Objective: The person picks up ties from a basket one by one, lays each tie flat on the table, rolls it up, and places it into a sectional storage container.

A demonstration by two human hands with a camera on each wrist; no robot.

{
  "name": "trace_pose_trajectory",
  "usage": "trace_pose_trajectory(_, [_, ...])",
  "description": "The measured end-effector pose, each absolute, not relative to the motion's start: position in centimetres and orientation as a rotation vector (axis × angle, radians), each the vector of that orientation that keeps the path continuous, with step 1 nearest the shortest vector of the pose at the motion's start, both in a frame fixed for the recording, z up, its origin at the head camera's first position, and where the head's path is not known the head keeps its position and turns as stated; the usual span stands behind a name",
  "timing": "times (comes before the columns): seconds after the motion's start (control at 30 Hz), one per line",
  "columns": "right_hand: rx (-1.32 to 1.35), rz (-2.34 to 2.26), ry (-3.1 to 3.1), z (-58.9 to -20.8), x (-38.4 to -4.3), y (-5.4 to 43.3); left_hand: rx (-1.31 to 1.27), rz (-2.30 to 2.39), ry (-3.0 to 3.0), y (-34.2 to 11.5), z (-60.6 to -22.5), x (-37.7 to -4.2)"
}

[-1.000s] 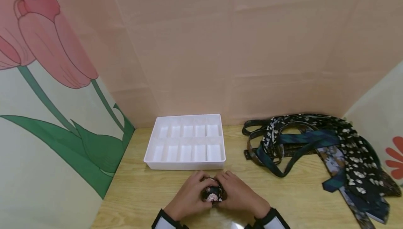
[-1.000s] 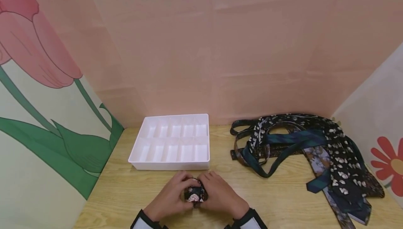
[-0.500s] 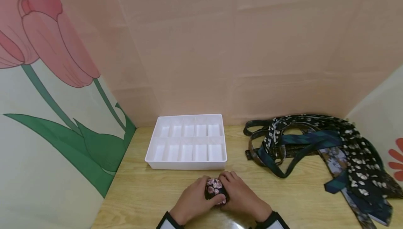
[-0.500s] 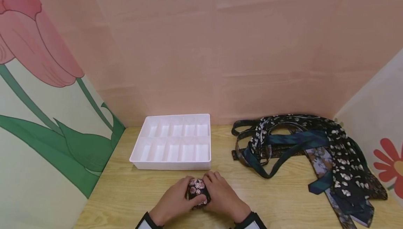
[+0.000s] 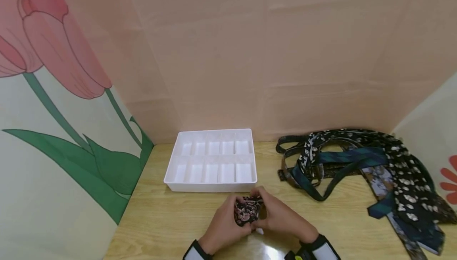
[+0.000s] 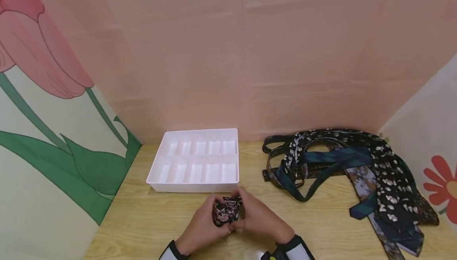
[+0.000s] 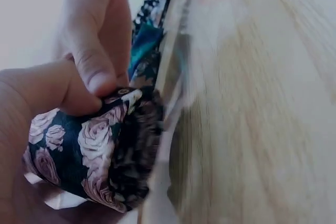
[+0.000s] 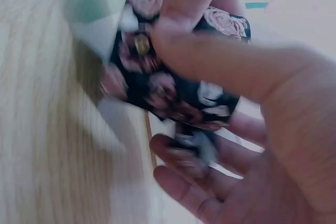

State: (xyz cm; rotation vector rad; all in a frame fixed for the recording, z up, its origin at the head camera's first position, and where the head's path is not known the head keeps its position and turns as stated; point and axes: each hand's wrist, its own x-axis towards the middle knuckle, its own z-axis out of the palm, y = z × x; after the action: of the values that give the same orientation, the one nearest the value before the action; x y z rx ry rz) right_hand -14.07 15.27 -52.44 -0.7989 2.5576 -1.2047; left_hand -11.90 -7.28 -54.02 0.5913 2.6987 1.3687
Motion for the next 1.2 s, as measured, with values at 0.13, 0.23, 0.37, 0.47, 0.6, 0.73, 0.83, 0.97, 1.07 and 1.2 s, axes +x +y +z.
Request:
trace_pose_trajectory(0.13, [-0.793,-1.251,2.615,-52.7,-14.4,15.1,0.682,1.428,2.672,-7.4,-54.1,-12.5])
trace_pose_trajectory(0.23, [-0.815,-1.201,2.68,-53.0,-14.2,14.8,0.717,1.39,2.644,-7.5,-54.3,-12.6])
trace_pose_trajectory(0.37, [-0.823,-1.136,2.744,-53.3,-14.0,14.5,0.694,1.3,2.683,-7.6,-54.3,-12.6])
trace_pose_trajectory(0.47, [-0.824,-1.099,2.76,-53.5,-14.0,14.4,0.676,1.245,2.759,-7.5,-54.1,-12.7])
trace_pose_trajectory(0.6, [-0.797,-1.131,2.677,-53.8,-14.3,14.9,0.633,1.264,2.801,-7.3,-53.7,-12.8])
trace_pose_trajectory(0.73, [-0.746,-1.244,2.514,-54.3,-14.9,15.9,0.526,1.333,2.792,-7.0,-52.3,-12.9])
trace_pose_trajectory(0.83, [-0.727,-1.305,2.423,-54.5,-15.2,16.5,0.471,1.371,2.834,-6.7,-50.2,-13.4])
trace_pose_trajectory(0.97, [-0.739,-1.322,2.38,-54.6,-15.5,16.7,0.426,1.422,2.97,-6.1,-47.4,-15.1])
trace_pose_trajectory(1.07, [-0.75,-1.317,2.375,-54.6,-15.5,16.6,0.354,1.477,3.056,-5.3,-46.3,-16.7])
trace_pose_trajectory(1.2, [-0.754,-1.313,2.371,-54.7,-15.5,16.3,0.197,1.553,3.1,-3.9,-46.1,-18.8])
